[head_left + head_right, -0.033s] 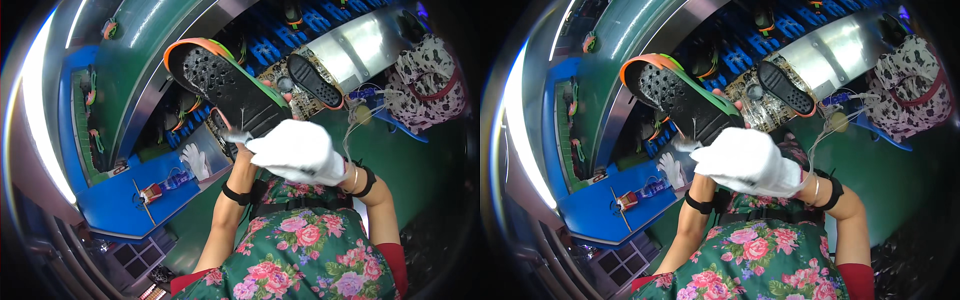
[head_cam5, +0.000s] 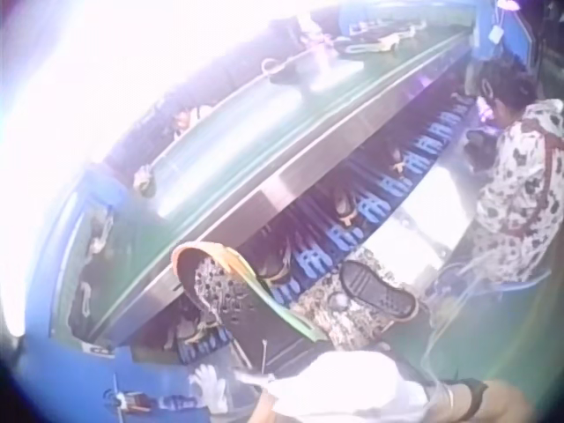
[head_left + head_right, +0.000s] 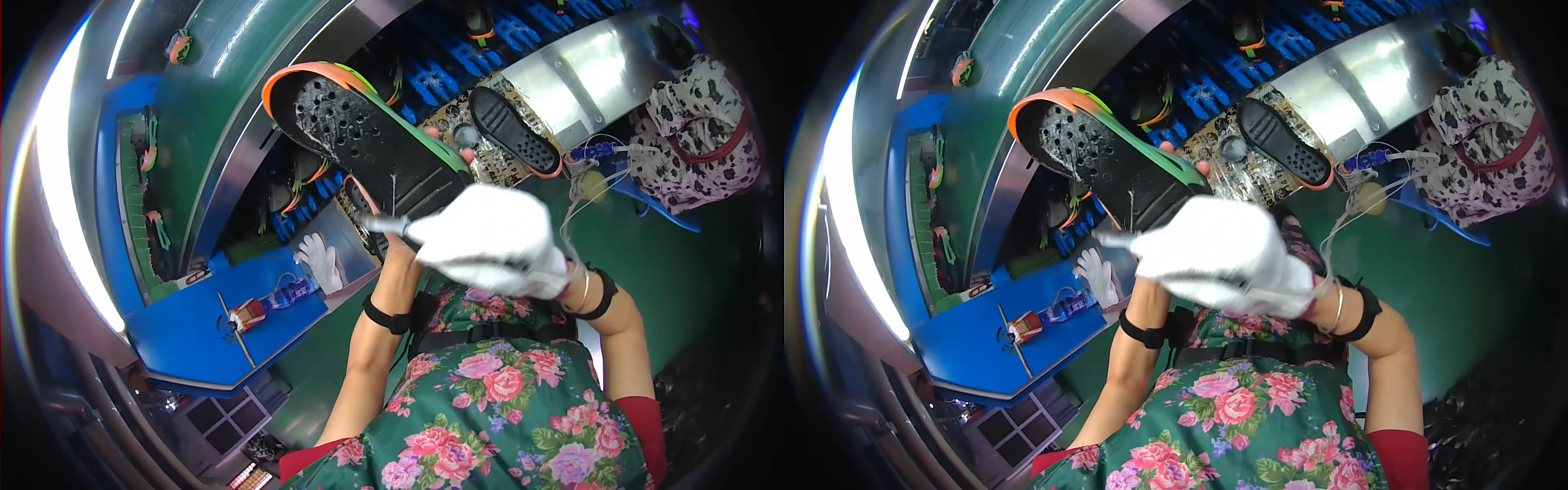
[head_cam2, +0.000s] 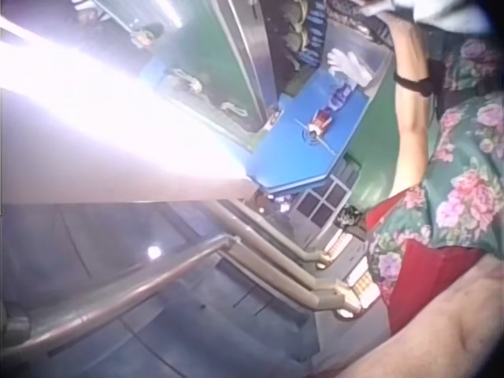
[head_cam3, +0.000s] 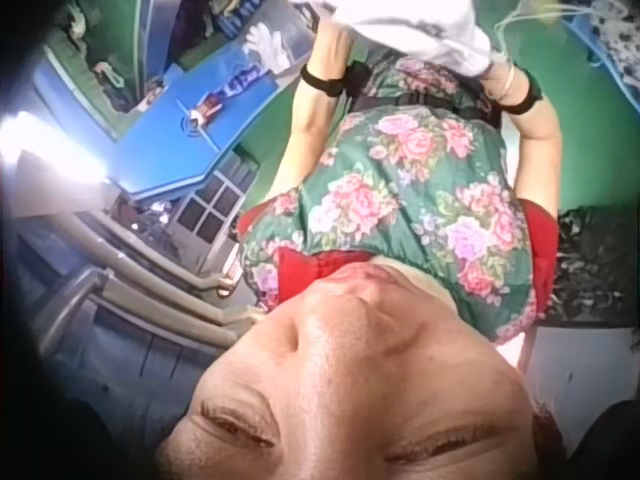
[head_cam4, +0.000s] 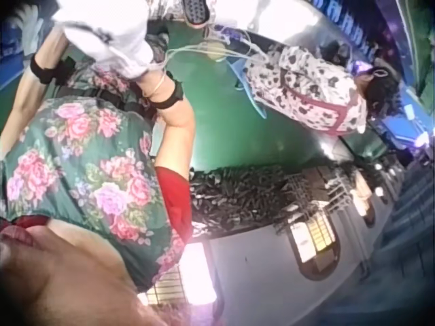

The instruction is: The person picks up a shoe from a conveyor belt, applies a substance to the sole with a brush, and places it back on the belt. This process is repeated for several shoes and individual soles throughout the video.

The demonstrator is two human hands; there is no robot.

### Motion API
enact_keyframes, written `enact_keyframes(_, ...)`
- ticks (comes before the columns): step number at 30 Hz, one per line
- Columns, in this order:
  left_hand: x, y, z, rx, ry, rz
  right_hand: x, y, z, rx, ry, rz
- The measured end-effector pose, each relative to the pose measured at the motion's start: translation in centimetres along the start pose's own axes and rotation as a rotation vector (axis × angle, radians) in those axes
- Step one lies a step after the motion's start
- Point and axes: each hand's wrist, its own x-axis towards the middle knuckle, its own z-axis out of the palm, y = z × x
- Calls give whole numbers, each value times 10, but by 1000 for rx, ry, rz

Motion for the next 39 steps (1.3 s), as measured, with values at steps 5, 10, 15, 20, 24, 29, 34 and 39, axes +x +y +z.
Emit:
enact_keyframes(5,4,15,-7,67,-174,-165,1,0,-5,-142,-48,-166)
enact_keyframes(10,1,19,-7,-68,-110,-114,-1,3,-3,171,17,1)
enact_keyframes(15,11,7,4,-122,-35,43,-14,-2,1,-51,-12,-94)
enact_keyframes(20,4,31,-16,-46,-206,-188,-9,7,-12,269,-10,105)
enact_keyframes(24,13,28,-12,15,-201,-181,-22,9,-5,-35,-21,-89)
enact_keyframes(29,7,21,-2,37,-85,-50,-14,5,-18,315,-133,96)
enact_keyframes(34,10,34,-1,174,-90,-150,-23,11,-16,-8,-211,-164)
enact_keyframes(39,8,49,1,167,-102,-343,-18,7,-19,421,-242,60)
